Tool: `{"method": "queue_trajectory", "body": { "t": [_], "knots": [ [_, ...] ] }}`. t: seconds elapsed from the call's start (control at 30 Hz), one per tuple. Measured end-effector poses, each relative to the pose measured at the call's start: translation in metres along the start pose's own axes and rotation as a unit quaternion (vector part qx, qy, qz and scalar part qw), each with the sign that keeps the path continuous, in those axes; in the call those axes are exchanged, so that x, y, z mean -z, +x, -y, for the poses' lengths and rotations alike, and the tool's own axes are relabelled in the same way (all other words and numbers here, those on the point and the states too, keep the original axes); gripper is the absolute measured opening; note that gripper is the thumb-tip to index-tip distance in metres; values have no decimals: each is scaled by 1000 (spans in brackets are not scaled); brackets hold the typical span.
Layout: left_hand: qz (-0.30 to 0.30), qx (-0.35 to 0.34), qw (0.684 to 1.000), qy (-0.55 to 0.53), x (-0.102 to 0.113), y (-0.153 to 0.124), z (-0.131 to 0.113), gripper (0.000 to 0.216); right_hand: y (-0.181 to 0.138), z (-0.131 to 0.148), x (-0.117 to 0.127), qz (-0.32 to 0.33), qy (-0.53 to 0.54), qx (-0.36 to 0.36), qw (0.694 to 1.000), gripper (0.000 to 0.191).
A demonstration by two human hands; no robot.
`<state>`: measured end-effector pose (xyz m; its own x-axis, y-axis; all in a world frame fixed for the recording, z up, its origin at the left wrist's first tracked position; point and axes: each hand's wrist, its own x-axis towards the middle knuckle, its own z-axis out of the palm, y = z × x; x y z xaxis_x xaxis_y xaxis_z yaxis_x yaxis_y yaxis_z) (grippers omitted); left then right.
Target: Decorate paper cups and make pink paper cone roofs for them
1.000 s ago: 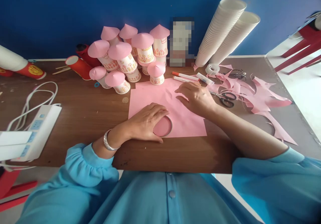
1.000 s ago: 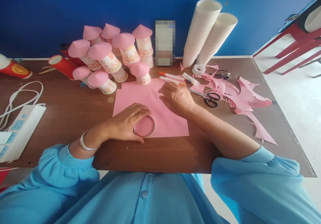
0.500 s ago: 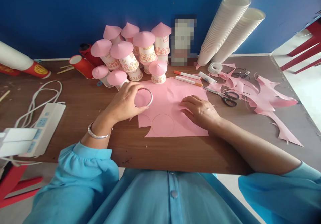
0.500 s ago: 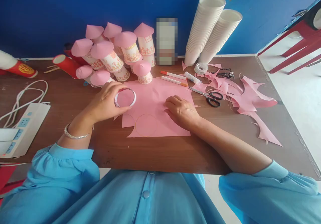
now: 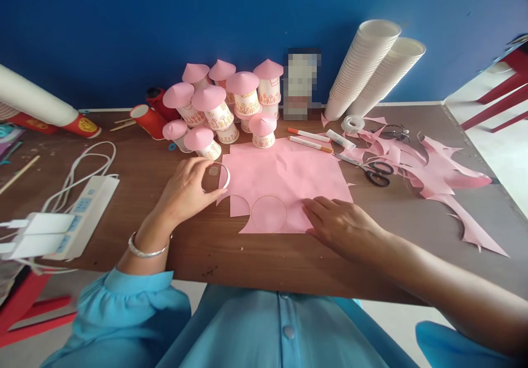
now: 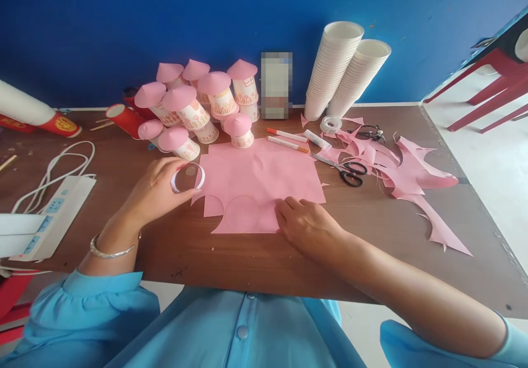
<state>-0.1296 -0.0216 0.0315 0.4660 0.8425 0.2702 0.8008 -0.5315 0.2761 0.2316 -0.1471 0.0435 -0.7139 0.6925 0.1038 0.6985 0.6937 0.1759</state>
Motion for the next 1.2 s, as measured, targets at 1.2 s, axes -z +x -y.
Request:
{"method": "queue_trajectory", "body": {
  "t": [1.2],
  "knots": [
    [146,-77,984,72,-34,91,-49,62,-24,-100,-4,177,-17,-399,900,37]
  ]
}}
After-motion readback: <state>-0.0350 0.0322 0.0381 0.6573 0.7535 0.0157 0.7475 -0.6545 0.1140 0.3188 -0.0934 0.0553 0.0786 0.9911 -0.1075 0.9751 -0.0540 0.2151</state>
